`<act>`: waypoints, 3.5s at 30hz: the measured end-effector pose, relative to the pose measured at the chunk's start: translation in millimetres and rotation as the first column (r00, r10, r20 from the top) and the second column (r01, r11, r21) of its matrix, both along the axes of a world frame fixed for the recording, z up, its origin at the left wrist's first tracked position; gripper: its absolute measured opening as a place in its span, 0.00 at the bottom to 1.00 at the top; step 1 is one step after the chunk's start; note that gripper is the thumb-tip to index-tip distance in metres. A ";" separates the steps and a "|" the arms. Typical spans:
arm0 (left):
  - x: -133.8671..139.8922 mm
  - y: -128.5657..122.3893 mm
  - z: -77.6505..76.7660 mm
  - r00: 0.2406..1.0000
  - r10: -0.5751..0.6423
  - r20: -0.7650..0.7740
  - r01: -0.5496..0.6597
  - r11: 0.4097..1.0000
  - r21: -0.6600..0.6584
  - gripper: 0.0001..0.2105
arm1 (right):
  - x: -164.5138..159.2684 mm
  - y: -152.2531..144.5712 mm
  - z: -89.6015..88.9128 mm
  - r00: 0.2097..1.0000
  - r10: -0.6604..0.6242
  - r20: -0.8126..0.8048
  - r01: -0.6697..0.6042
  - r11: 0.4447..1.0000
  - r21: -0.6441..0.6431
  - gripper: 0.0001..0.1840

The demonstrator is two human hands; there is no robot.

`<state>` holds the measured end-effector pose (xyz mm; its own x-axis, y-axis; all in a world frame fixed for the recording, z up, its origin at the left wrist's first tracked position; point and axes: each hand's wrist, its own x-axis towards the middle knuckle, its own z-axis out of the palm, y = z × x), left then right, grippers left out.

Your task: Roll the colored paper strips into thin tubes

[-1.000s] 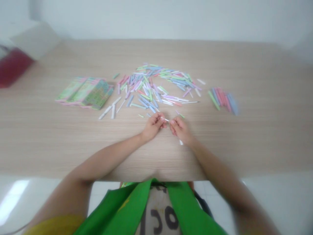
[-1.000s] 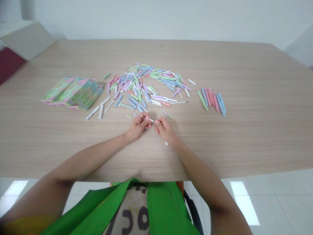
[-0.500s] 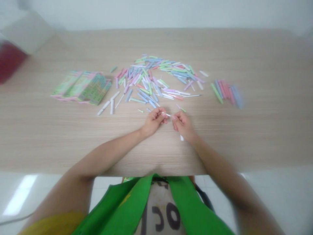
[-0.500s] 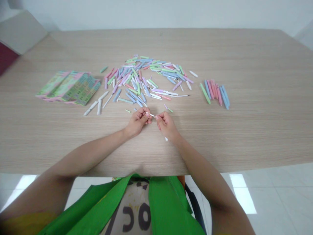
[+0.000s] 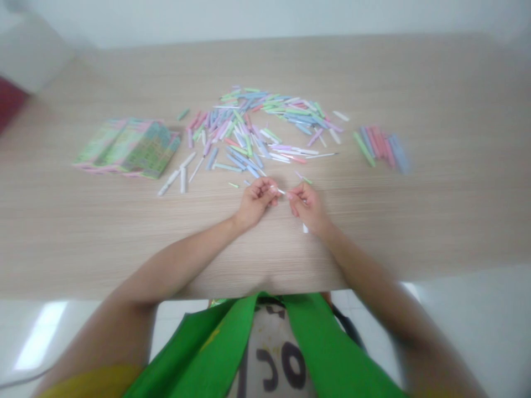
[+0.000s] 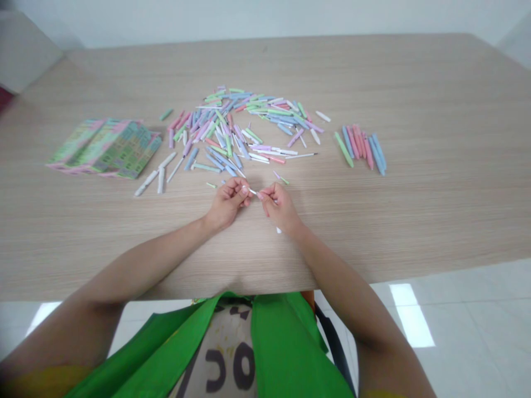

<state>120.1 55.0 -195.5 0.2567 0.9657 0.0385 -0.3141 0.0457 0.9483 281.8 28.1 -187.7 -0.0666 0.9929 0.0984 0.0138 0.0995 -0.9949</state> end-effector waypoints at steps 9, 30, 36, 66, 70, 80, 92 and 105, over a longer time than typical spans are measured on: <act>-1.4 -0.6 -1.5 1.000 -0.013 -0.013 0.013 1.000 0.022 0.21 | -3.3 -4.1 3.9 1.000 0.000 0.000 0.000 1.000 0.020 0.23; -10.3 -2.0 6.0 0.935 0.112 -0.336 0.066 0.876 0.477 0.16 | -0.7 -6.4 8.9 0.995 -0.086 -0.049 0.072 0.967 -0.245 0.35; -9.3 5.8 3.7 0.964 0.051 -0.261 0.044 0.938 0.344 0.18 | -1.5 -6.7 1.2 0.995 -0.097 0.010 0.096 0.955 -0.282 0.39; 2.1 -19.9 14.3 0.977 -0.045 -0.210 0.109 0.947 0.303 0.09 | -12.1 -16.1 20.6 1.000 -0.016 -0.005 0.014 0.927 -0.374 0.38; 11.3 -22.2 12.6 0.983 -0.013 -0.183 0.064 0.959 0.275 0.11 | -17.7 -20.3 23.4 0.999 -0.051 -0.002 0.046 0.922 -0.384 0.36; -1.1 -20.6 -0.8 0.987 0.008 -0.162 0.003 0.998 0.065 0.18 | 7.6 -7.8 41.6 0.903 -0.296 -0.312 0.092 0.842 -0.532 0.26; -6.4 -21.9 15.3 0.897 0.062 -0.437 0.346 0.519 0.782 0.07 | 20.3 -7.8 54.4 0.739 -0.544 -0.398 0.499 0.838 -0.219 0.18; -5.9 -21.1 14.3 0.940 -0.029 -0.339 0.193 0.865 0.463 0.12 | 5.2 -34.0 35.8 0.888 -0.427 -0.171 0.460 0.818 0.345 0.19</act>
